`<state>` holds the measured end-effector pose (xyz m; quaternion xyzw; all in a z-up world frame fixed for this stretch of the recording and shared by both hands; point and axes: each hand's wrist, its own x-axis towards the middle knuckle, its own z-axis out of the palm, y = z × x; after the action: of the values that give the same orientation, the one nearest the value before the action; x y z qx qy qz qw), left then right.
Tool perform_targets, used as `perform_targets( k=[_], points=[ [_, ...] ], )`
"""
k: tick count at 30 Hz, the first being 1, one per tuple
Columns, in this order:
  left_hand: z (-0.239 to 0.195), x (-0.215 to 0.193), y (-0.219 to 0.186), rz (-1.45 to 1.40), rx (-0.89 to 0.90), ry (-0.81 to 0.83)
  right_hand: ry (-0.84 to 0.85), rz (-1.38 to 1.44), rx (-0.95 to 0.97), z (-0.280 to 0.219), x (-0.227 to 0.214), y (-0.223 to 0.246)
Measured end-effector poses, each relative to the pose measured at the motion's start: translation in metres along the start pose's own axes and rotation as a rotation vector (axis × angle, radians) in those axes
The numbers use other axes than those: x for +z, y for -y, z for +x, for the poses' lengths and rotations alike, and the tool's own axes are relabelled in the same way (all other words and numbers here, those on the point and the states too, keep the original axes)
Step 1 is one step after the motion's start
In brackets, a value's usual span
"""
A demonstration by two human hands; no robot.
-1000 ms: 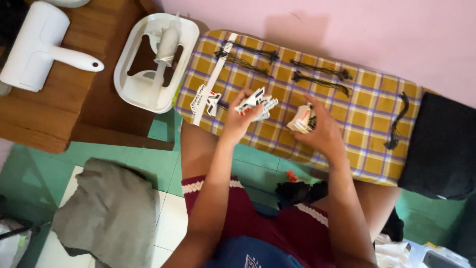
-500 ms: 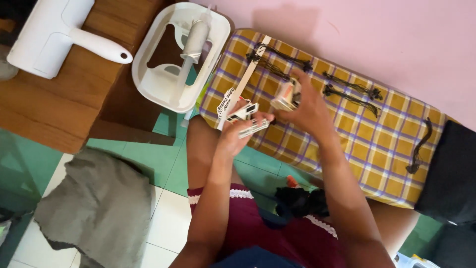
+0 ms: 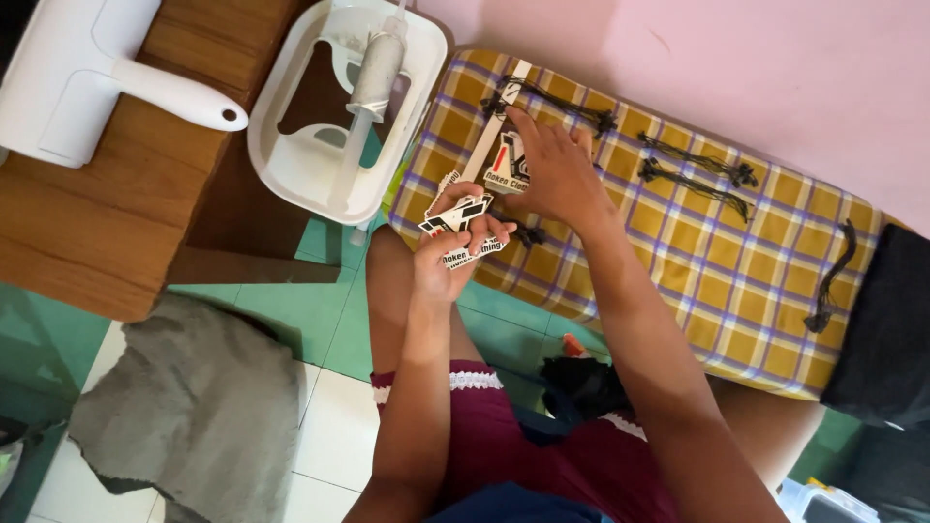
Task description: The person sits at a table and repeatedly picks up small rectangular tags and black cords, attaching the cords to the tags by hand. The person arranges the finished tag-and-cord units in rows on the table.
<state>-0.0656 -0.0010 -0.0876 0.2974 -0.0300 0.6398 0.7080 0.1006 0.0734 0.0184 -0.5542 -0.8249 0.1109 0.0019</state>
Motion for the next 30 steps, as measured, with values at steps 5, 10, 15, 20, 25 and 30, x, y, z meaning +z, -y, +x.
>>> perform_targets(
  k=[5,10,15,20,25,30],
  points=[
    [0.002,0.033,-0.011,0.023,-0.177,-0.069,0.000,0.275,0.018,-0.036,-0.049,0.015],
    [-0.001,0.033,0.037,0.072,-0.249,-0.036,-0.357,0.472,-0.120,-0.116,-0.024,-0.020],
    [0.000,0.093,0.074,0.249,-0.340,-0.003,-0.642,0.658,-0.340,-0.176,0.034,-0.041],
    [-0.008,0.129,0.119,0.489,-0.506,-0.063,-0.687,0.256,-0.298,-0.207,0.052,-0.083],
    [0.022,0.161,0.129,0.544,-0.691,-0.010,-0.740,0.363,-0.205,-0.225,0.068,-0.123],
    [0.001,0.083,0.180,0.323,-0.787,-0.083,-0.729,0.478,-0.094,-0.234,0.048,-0.122]
  ],
)
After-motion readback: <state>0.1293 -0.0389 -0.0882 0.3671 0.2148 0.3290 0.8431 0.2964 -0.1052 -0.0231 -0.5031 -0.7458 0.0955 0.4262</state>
